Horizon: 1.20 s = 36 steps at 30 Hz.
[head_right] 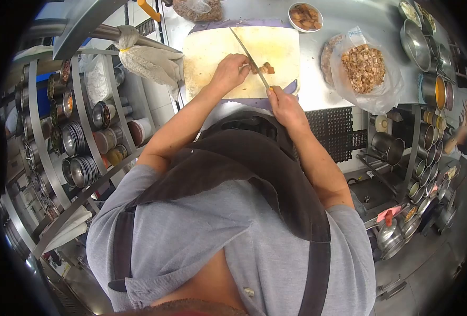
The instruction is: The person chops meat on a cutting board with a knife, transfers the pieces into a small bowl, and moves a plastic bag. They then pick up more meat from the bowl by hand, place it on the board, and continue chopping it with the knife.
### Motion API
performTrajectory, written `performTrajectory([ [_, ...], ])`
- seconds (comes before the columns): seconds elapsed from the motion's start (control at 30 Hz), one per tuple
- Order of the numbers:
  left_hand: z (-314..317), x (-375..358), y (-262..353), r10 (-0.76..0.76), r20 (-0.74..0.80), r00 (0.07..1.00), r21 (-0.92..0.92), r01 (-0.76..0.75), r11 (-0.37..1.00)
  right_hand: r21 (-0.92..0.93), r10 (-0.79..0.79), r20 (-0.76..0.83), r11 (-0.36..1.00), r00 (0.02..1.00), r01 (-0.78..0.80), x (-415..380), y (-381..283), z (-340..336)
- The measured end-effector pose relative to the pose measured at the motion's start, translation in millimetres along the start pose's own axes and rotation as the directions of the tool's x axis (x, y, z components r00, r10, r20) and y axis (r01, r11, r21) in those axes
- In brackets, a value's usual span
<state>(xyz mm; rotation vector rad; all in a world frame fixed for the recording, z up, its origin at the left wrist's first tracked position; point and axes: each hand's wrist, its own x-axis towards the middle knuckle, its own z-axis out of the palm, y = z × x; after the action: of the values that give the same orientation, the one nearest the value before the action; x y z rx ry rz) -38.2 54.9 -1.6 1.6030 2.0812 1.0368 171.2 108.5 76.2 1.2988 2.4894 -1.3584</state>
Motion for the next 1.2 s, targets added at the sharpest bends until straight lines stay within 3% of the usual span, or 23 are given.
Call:
performTrajectory([
  [0.57, 3, 10, -13, -0.024, 0.064, 0.998, -0.019, 0.025, 1.000, -0.100, 0.010, 0.046, 0.995, 0.999, -0.006, 14, -6, 7],
  [0.8, 2, 11, -7, -0.049, 0.130, 0.990, -0.033, 0.053, 0.998, -0.068, -0.049, 0.006, 0.996, 0.999, 0.049, 43, 9, 30],
  [0.9, -2, 10, -1, -0.073, 0.119, 0.990, 0.028, 0.070, 0.997, -0.014, -0.129, -0.126, 0.992, 0.984, 0.128, 56, 8, 40],
  [1.13, -8, 14, 0, -0.007, 0.128, 0.992, 0.053, 0.000, 0.999, -0.004, -0.145, -0.105, 0.989, 0.984, 0.145, 41, 8, 21],
  [1.2, -11, 16, -3, -0.029, 0.165, 0.986, 0.065, 0.018, 0.998, 0.110, -0.100, -0.126, 0.987, 0.987, 0.114, 26, 9, 10],
])
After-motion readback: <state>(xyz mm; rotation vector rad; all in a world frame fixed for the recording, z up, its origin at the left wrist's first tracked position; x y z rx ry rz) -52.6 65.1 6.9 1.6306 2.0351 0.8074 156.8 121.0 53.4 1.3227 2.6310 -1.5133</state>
